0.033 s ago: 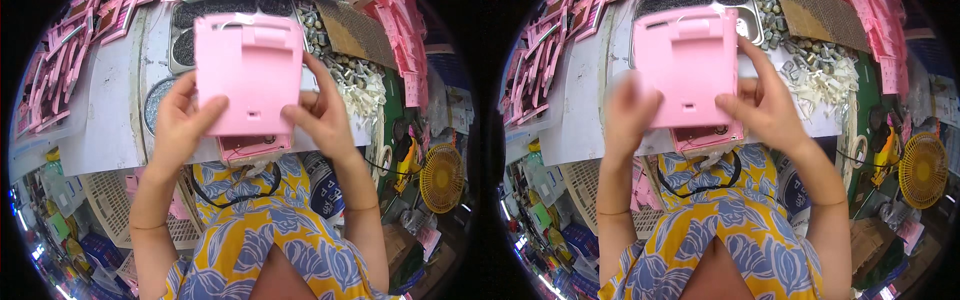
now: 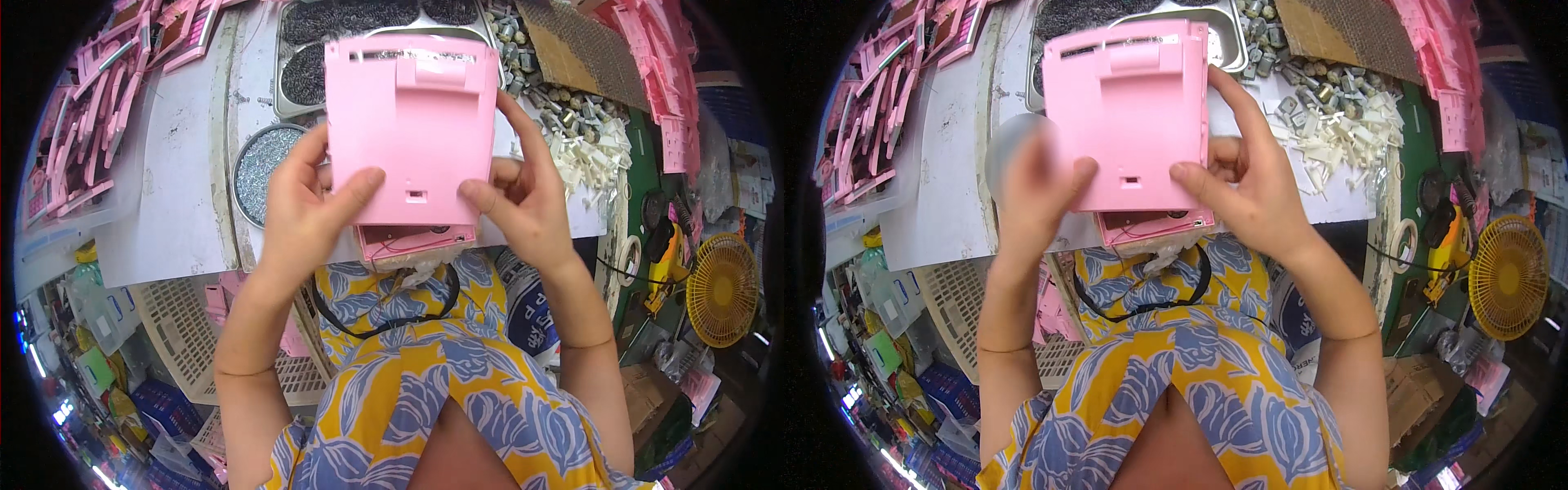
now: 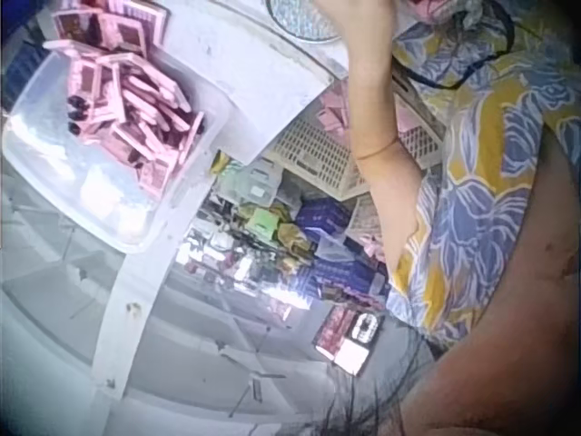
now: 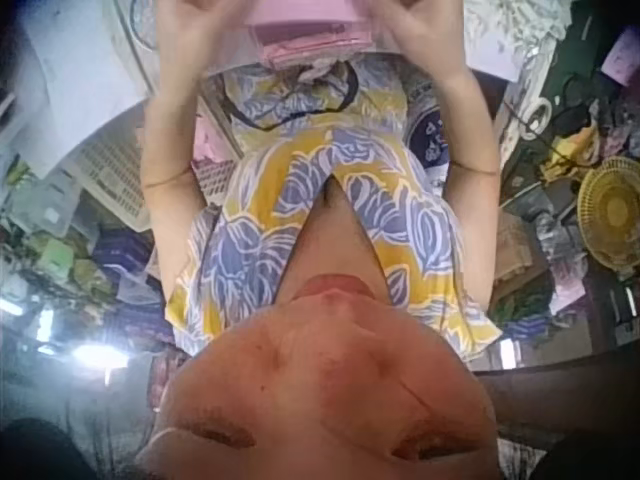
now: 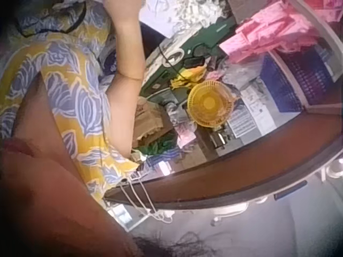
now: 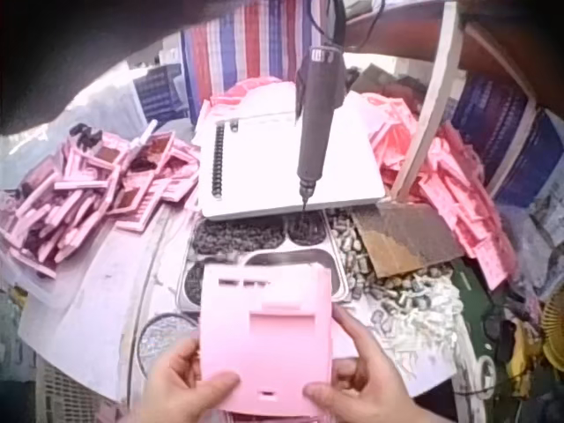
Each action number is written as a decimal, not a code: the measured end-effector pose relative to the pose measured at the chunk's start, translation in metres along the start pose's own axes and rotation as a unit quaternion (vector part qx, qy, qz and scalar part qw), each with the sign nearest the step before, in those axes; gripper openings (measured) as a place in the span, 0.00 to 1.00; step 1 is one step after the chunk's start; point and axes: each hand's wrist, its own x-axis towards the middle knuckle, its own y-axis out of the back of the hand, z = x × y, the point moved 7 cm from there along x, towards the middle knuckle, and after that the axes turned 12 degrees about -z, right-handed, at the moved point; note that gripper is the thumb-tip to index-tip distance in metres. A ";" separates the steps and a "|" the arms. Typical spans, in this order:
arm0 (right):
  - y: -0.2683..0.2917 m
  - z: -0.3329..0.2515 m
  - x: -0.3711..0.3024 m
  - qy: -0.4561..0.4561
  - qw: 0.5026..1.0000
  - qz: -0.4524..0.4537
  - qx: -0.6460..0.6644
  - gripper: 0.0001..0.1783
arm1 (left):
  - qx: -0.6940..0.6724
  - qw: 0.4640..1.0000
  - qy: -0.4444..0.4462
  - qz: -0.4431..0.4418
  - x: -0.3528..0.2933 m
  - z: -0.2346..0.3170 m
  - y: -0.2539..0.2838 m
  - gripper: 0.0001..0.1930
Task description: Assembling and soldering electronic components inside a pink toy housing.
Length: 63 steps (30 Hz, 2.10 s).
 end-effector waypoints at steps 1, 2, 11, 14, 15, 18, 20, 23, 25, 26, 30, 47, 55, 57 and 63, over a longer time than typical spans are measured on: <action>0.001 0.006 -0.010 -0.039 0.997 0.004 -0.073 0.48 | 0.113 0.993 0.037 -0.014 -0.005 -0.005 -0.002 0.35; 0.007 0.010 -0.021 -0.078 0.986 0.008 -0.145 0.48 | 0.224 0.971 0.073 -0.029 -0.013 -0.008 -0.003 0.37; 0.012 0.038 -0.022 -0.145 0.938 -0.058 -0.309 0.37 | 0.306 0.951 0.037 -0.013 -0.020 -0.030 -0.008 0.39; 0.011 0.039 -0.017 -0.112 0.918 -0.115 -0.364 0.36 | 0.322 0.943 0.081 0.004 -0.040 -0.032 -0.008 0.37; 0.009 0.038 -0.015 -0.100 0.901 -0.123 -0.404 0.36 | 0.335 0.937 0.097 0.013 -0.049 -0.034 -0.009 0.36; 0.000 0.036 -0.012 -0.087 0.849 -0.146 -0.501 0.35 | 0.405 0.908 0.100 0.037 -0.066 -0.040 -0.014 0.31; -0.009 0.030 -0.011 -0.108 0.821 -0.158 -0.538 0.35 | 0.363 0.927 0.080 0.056 -0.070 -0.053 -0.010 0.30; -0.009 0.025 -0.008 -0.150 0.791 -0.184 -0.563 0.36 | 0.344 0.935 0.075 0.048 -0.066 -0.051 -0.008 0.26; -0.008 0.020 -0.003 -0.116 0.799 -0.188 -0.559 0.36 | 0.385 0.919 0.085 0.024 -0.063 -0.039 -0.006 0.27; -0.006 0.015 0.001 -0.103 0.811 -0.197 -0.541 0.35 | 0.375 0.922 0.097 0.007 -0.063 -0.038 -0.001 0.25; 0.052 0.000 0.027 -0.092 0.914 -0.117 -0.376 0.23 | 0.406 0.908 0.050 0.092 -0.047 -0.014 0.057 0.12; 0.003 -0.106 0.152 0.152 0.982 -0.113 0.004 0.15 | 0.625 0.773 -0.048 0.095 -0.019 -0.006 0.082 0.07; -0.056 -0.080 0.065 0.208 0.941 -0.234 0.132 0.20 | 0.393 0.908 -0.142 -0.016 -0.032 0.014 -0.012 0.07; -0.056 -0.081 0.057 0.198 0.955 -0.197 0.103 0.20 | 0.354 0.929 -0.110 -0.026 -0.031 0.012 -0.015 0.05; -0.061 -0.070 0.055 0.166 0.964 -0.173 0.119 0.20 | 0.333 0.937 -0.104 -0.034 -0.032 0.004 -0.013 0.06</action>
